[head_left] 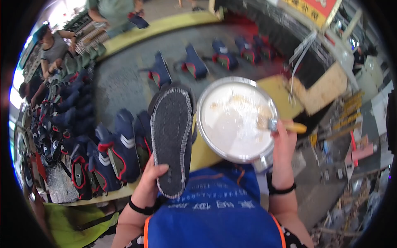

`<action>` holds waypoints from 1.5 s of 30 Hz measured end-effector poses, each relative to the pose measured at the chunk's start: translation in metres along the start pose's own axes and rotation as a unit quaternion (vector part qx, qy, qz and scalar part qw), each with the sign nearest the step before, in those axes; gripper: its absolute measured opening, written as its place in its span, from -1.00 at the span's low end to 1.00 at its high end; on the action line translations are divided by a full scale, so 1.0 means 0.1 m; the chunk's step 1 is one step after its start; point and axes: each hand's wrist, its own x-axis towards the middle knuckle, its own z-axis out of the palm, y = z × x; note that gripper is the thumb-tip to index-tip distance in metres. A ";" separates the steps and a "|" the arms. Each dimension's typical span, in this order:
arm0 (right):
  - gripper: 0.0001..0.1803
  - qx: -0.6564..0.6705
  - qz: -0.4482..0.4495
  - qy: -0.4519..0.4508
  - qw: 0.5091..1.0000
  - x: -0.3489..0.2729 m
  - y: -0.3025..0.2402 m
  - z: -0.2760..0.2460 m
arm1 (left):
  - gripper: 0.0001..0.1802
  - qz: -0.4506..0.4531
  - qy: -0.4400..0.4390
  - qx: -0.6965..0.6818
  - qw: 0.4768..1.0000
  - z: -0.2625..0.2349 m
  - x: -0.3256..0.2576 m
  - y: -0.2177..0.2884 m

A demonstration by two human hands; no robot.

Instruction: The recorder uses a brush to apply white adhesive to the bottom of shoe soles on a manufacturing line.

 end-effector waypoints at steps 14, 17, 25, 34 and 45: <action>-0.80 -0.485 -0.196 -0.246 0.816 -0.08 0.39 0.54 | 0.06 -0.008 -0.013 0.087 0.996 -0.18 0.11 -0.23; -0.85 -0.342 -0.236 -0.208 0.886 -0.04 0.26 0.45 | 0.05 -0.022 -0.029 0.068 0.997 -0.17 0.14 -0.19; -0.83 -0.378 -0.443 -0.148 0.799 -0.07 -0.12 0.42 | 0.05 -0.074 -0.105 0.121 0.984 -0.03 0.29 -0.06; -0.81 -0.291 -0.481 -0.444 0.698 -0.47 -0.33 0.53 | 0.04 -0.134 -0.136 0.173 0.966 0.13 0.31 0.07; -0.79 -0.250 -0.428 -0.346 0.796 -0.27 -0.25 0.57 | 0.09 -0.181 -0.172 0.084 0.965 0.10 0.24 0.12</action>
